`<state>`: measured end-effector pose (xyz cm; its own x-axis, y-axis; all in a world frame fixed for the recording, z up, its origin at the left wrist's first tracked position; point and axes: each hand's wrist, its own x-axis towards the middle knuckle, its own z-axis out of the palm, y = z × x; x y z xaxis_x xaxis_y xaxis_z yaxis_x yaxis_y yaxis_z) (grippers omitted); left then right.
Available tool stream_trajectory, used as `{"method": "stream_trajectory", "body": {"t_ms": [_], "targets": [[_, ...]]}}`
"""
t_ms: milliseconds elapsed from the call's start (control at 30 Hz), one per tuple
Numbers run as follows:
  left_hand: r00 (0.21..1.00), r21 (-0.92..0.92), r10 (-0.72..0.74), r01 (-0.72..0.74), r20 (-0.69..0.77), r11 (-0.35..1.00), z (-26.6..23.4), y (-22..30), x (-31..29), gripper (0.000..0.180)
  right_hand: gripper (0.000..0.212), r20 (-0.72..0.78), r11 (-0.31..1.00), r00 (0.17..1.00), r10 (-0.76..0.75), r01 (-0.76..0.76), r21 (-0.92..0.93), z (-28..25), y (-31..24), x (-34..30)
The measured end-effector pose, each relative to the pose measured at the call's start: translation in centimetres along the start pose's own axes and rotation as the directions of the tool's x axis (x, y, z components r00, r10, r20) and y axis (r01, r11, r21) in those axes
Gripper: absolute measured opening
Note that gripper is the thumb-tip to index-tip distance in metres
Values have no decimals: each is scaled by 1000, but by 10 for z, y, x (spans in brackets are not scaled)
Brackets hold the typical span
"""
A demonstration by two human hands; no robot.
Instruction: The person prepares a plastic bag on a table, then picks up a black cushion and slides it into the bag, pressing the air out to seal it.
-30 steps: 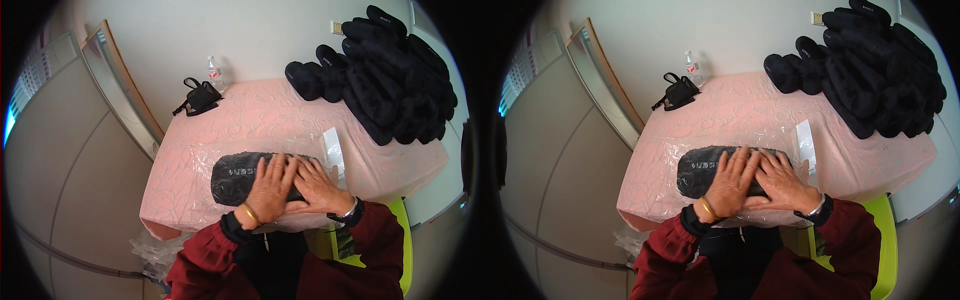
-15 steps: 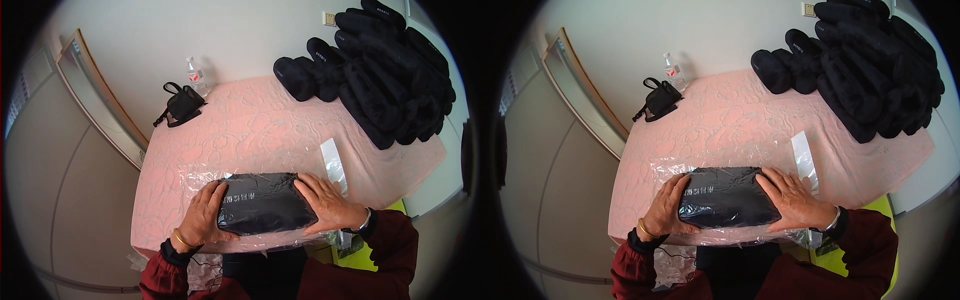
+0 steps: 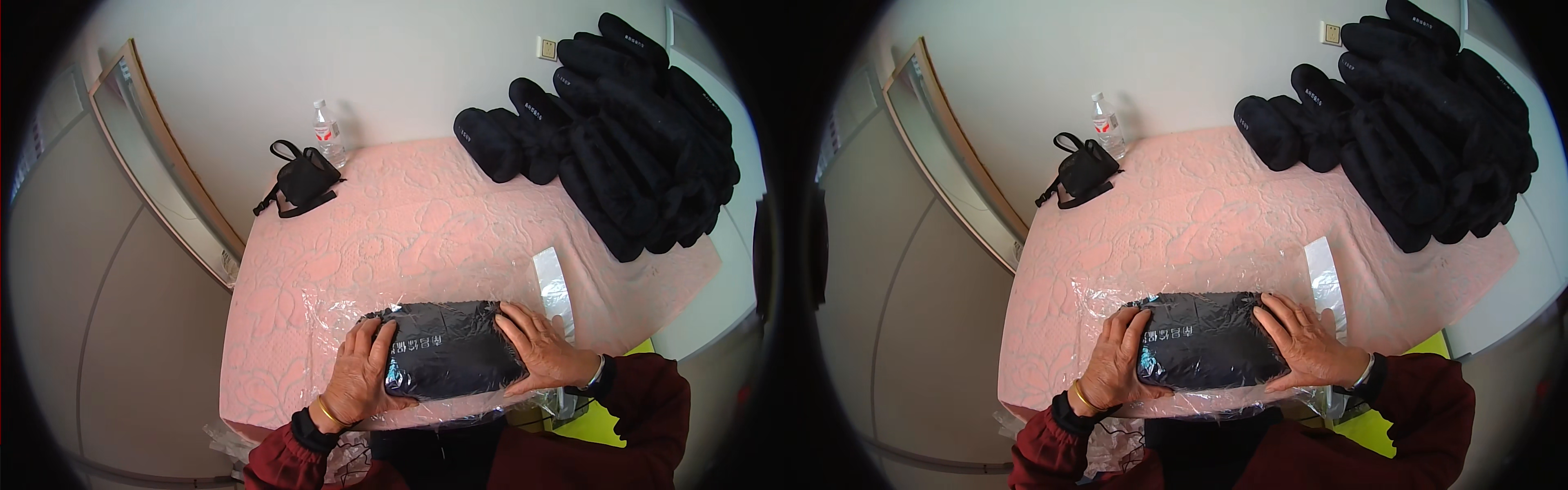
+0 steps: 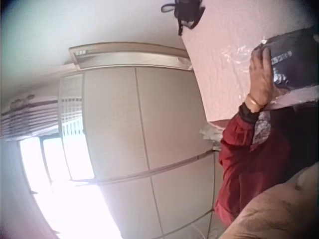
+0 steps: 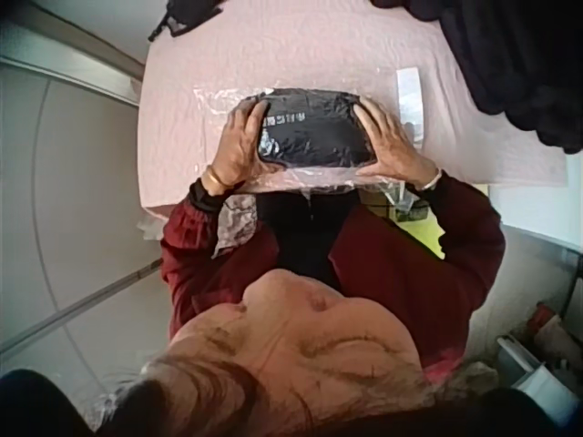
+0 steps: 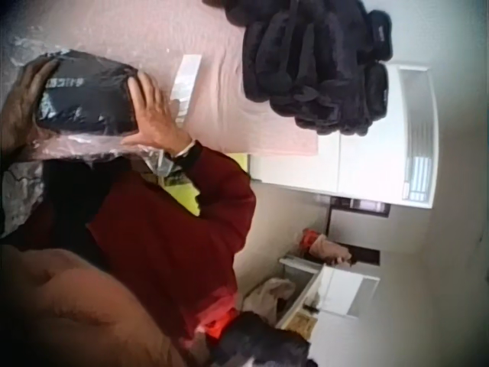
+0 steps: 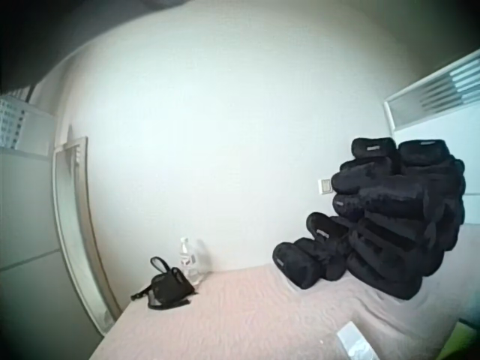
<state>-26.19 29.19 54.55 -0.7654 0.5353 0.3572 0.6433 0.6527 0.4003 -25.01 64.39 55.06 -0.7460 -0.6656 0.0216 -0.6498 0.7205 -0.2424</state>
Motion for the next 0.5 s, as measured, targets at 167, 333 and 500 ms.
{"method": "stream_trajectory", "body": {"t_ms": [167,333,500], "targets": [[1000,24,-4,3,27,1000,1,1,0,128,125,-36,999,999,37,-37,-22,2,-3,-2],[1000,44,-1,-1,29,999,2,4,0,131,124,-76,997,995,72,-74,-21,7,-8,-2],[999,50,-2,-1,55,999,2,4,0,132,123,-101,997,992,77,-76,18,14,-9,-4]]}}
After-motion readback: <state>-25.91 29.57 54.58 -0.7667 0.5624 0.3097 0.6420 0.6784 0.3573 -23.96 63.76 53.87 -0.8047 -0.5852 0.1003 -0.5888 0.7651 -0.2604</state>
